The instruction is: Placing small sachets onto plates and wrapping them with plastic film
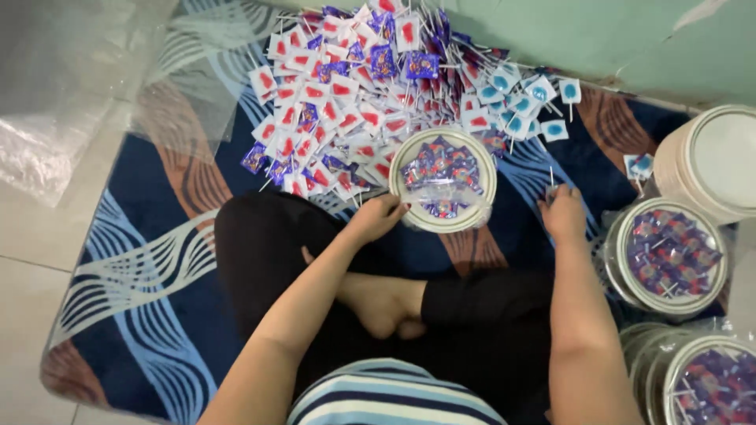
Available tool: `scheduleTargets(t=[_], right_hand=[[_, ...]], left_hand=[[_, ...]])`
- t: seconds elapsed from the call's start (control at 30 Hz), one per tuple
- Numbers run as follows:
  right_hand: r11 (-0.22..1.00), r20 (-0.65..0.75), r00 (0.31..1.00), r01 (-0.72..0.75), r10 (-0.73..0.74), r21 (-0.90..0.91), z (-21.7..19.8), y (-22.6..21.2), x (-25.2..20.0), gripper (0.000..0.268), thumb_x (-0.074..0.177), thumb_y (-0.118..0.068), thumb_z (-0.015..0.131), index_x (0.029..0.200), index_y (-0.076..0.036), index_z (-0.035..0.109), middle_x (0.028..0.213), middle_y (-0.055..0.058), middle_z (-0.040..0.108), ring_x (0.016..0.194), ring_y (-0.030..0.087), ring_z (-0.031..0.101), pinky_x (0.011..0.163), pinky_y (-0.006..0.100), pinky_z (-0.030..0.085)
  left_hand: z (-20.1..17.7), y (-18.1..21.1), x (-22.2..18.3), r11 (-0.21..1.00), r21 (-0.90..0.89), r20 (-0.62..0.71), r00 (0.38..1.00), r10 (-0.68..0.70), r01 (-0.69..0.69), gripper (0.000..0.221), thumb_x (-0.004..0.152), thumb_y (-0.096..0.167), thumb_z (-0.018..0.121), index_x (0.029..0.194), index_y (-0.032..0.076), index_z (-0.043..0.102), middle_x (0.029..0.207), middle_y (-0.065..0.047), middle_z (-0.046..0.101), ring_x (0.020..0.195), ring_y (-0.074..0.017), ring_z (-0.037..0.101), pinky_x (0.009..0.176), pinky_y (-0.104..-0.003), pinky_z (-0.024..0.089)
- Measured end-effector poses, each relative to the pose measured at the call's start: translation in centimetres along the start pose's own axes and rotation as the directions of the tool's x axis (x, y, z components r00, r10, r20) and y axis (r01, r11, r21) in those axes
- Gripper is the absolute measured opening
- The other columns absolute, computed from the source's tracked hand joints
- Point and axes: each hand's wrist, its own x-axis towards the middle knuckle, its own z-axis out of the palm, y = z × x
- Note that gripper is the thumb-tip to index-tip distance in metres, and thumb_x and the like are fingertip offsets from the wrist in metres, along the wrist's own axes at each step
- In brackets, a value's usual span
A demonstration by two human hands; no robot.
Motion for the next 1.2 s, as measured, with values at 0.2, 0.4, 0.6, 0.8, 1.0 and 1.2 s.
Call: scheduleTargets(t=[0.2,0.4,0.6,0.8,1.0,1.2], right_hand=[[0.996,0.026,0.999,-0.042,0.044,-0.081,3.0,2.2,-0.4,0.024,0.090,-0.033,0.070,0.099,-0.012,0.065,0.104,0.015,0.068,0.096,0.045,0.074,0.084,0.055,0.059],[0.675,0.019,1.000,-0.021,0.010,0.737,-1.8,-4.4,-5.9,0.021,0.085,-0.015,0.077,0.099,-0.006,0.065,0.089,0.014,0.073,0.051,0.020,0.067,0.046,0.030,0.051],[0.256,0.157,0.938,-0.077,-0.309,0.964,-5.8,-11.8,-13.3,0.027,0.074,-0.009,0.079,0.100,-0.008,0.070,0.089,0.005,0.075,0.070,0.012,0.070,0.056,0.022,0.055],[0.652,0.245,0.930,-0.008,-0.273,0.758,-1.1,-17.2,-13.5,0.026,0.085,-0.019,0.079,0.110,-0.012,0.074,0.096,0.011,0.077,0.084,0.023,0.071,0.070,0.032,0.061],[0.925,0.126,0.982,0.084,-0.140,0.371,-0.3,-22.7,-13.8,0.034,0.088,-0.048,0.067,0.118,-0.030,0.069,0.104,0.004,0.077,0.105,0.029,0.072,0.090,0.042,0.056],[0.811,-0.108,0.921,0.381,-0.374,0.445,-1.9,-23.1,-15.9,0.043,0.083,-0.023,0.076,0.126,-0.019,0.072,0.109,0.012,0.052,0.112,0.039,0.060,0.099,0.044,0.051]], left_hand=[[0.0,0.0,-0.5,1.000,0.011,-0.016,1.000,0.011,-0.011,0.037,0.099,0.039,0.056,0.087,0.004,0.061,0.089,-0.024,0.065,0.092,-0.0486,0.066,0.077,-0.055,0.053],[-0.6,1.0,-0.9,0.999,0.030,-0.030,0.999,0.012,-0.011,0.041,0.100,0.043,0.054,0.086,0.006,0.062,0.087,-0.020,0.066,0.088,-0.0460,0.068,0.075,-0.054,0.054],[-0.1,0.0,-0.7,1.000,0.014,-0.035,0.999,0.012,-0.012,0.047,0.102,0.046,0.051,0.084,0.004,0.060,0.086,-0.021,0.064,0.088,-0.0489,0.066,0.073,-0.055,0.053],[-0.3,0.3,-1.1,1.000,0.006,-0.026,0.999,0.023,-0.023,0.045,0.101,0.046,0.053,0.084,0.006,0.060,0.087,-0.019,0.063,0.088,-0.0468,0.066,0.073,-0.052,0.054],[-0.3,0.6,-1.1,1.000,0.008,-0.013,1.000,0.007,-0.007,0.045,0.100,0.046,0.052,0.087,0.004,0.060,0.091,-0.022,0.063,0.092,-0.0501,0.065,0.075,-0.057,0.052],[-0.7,1.2,-1.2,0.999,0.041,0.001,1.000,0.005,-0.005,0.045,0.100,0.047,0.052,0.086,0.005,0.060,0.090,-0.019,0.064,0.091,-0.0477,0.067,0.076,-0.054,0.054]])
